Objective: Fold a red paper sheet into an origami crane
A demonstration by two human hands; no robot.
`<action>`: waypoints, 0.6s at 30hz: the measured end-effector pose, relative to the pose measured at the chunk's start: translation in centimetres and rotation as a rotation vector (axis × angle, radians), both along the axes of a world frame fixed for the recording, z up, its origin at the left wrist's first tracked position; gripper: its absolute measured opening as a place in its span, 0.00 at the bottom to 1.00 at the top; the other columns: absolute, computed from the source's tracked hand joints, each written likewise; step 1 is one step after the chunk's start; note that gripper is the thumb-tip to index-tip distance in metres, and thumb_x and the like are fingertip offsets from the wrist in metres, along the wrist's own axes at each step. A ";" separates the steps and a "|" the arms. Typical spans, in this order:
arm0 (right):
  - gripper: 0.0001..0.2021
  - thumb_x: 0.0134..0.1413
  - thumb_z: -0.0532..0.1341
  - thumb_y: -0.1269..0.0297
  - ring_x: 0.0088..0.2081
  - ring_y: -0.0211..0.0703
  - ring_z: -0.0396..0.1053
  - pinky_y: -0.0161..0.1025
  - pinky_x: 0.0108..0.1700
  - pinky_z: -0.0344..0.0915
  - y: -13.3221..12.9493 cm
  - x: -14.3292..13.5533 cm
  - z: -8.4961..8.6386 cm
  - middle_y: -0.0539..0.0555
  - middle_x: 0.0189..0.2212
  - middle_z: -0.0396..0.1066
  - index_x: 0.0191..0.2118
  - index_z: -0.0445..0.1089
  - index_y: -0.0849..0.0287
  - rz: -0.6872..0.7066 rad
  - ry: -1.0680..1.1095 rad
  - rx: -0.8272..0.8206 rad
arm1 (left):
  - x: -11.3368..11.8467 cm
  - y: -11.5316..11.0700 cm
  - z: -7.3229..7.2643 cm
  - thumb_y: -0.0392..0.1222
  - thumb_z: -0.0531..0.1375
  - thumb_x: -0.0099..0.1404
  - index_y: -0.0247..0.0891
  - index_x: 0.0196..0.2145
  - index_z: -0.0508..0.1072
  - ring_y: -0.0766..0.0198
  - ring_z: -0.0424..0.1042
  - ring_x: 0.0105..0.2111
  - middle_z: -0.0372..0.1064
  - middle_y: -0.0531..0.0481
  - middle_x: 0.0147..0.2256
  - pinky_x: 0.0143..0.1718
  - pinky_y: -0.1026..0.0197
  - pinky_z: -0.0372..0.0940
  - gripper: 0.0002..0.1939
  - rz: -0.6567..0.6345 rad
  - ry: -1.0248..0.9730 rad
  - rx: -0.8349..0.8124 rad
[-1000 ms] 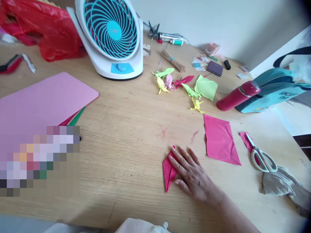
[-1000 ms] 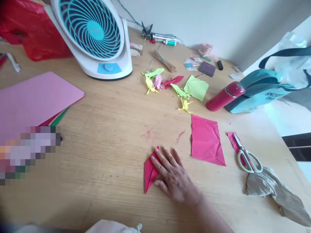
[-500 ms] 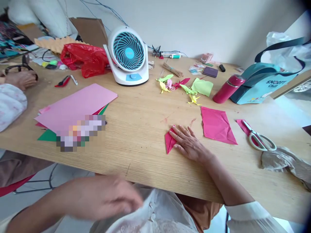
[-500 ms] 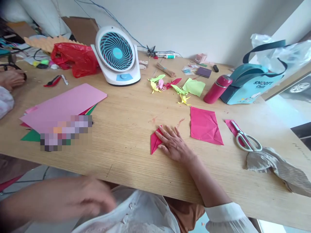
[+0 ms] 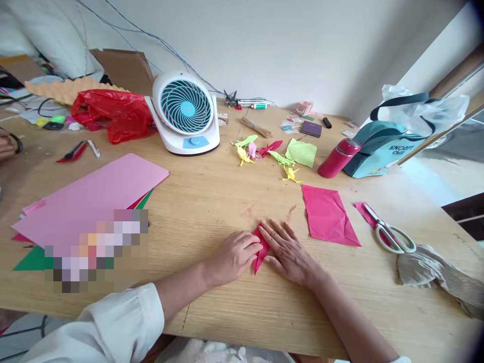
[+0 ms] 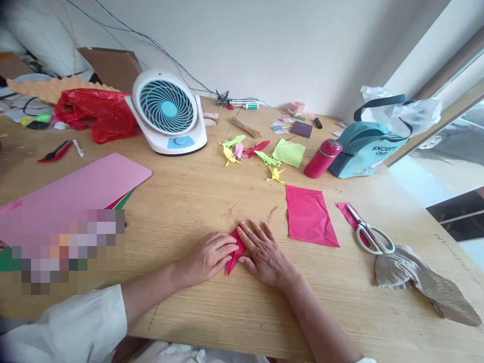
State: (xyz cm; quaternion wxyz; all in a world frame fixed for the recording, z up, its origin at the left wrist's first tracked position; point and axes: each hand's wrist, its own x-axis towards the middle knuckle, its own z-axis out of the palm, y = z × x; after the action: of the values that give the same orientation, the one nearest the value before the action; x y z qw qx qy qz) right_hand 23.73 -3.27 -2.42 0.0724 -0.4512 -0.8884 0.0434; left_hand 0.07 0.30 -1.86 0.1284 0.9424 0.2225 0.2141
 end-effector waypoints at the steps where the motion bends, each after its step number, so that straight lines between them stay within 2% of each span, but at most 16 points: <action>1: 0.37 0.71 0.47 0.48 0.74 0.53 0.34 0.60 0.71 0.42 0.0 0.1 0.0 0.59 0.73 0.39 0.74 0.32 0.60 -0.001 0.015 -0.002 | -0.1 0.0 0.0 0.35 0.55 0.71 0.36 0.47 0.72 0.56 0.68 0.49 0.71 0.44 0.48 0.54 0.52 0.65 0.09 -0.009 -0.009 -0.001; 4: 0.37 0.71 0.48 0.49 0.74 0.55 0.34 0.60 0.71 0.42 -0.4 0.5 0.2 0.60 0.73 0.39 0.74 0.32 0.61 0.006 0.056 -0.004 | 0.0 0.1 0.1 0.35 0.56 0.71 0.35 0.47 0.72 0.56 0.68 0.49 0.71 0.44 0.48 0.54 0.52 0.66 0.10 -0.023 -0.019 -0.003; 7: 0.35 0.70 0.51 0.52 0.73 0.58 0.37 0.63 0.70 0.44 -1.1 1.0 0.5 0.59 0.73 0.42 0.74 0.37 0.59 0.031 0.065 0.007 | 0.0 0.1 0.1 0.35 0.55 0.71 0.35 0.47 0.72 0.57 0.69 0.49 0.71 0.44 0.46 0.53 0.52 0.67 0.10 0.004 0.003 -0.010; 10: 0.32 0.69 0.54 0.60 0.69 0.57 0.50 0.59 0.67 0.53 -1.8 1.4 1.0 0.61 0.71 0.51 0.73 0.46 0.61 0.090 0.080 0.008 | 0.0 0.0 0.2 0.35 0.55 0.71 0.35 0.48 0.72 0.56 0.69 0.49 0.71 0.44 0.45 0.53 0.52 0.67 0.10 0.002 0.020 -0.011; 13: 0.28 0.68 0.56 0.63 0.61 0.56 0.63 0.56 0.61 0.62 -2.2 1.2 1.4 0.65 0.66 0.59 0.70 0.54 0.63 0.105 0.105 -0.010 | -0.1 0.0 0.3 0.33 0.56 0.70 0.33 0.49 0.71 0.56 0.69 0.49 0.71 0.43 0.45 0.54 0.52 0.67 0.12 -0.007 0.025 0.004; 18: 0.25 0.67 0.56 0.66 0.56 0.56 0.67 0.55 0.55 0.68 -2.2 0.5 1.7 0.67 0.61 0.66 0.67 0.59 0.66 0.086 0.141 -0.004 | -0.2 -0.2 0.2 0.34 0.54 0.72 0.30 0.56 0.68 0.55 0.68 0.50 0.72 0.41 0.46 0.55 0.51 0.68 0.16 -0.009 0.067 0.036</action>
State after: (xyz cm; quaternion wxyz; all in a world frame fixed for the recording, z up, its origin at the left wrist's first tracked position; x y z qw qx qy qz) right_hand 24.27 -5.46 -0.77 0.1320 -0.4085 -0.8996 0.0799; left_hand -0.14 0.05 -1.69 0.1049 0.9522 0.2186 0.1856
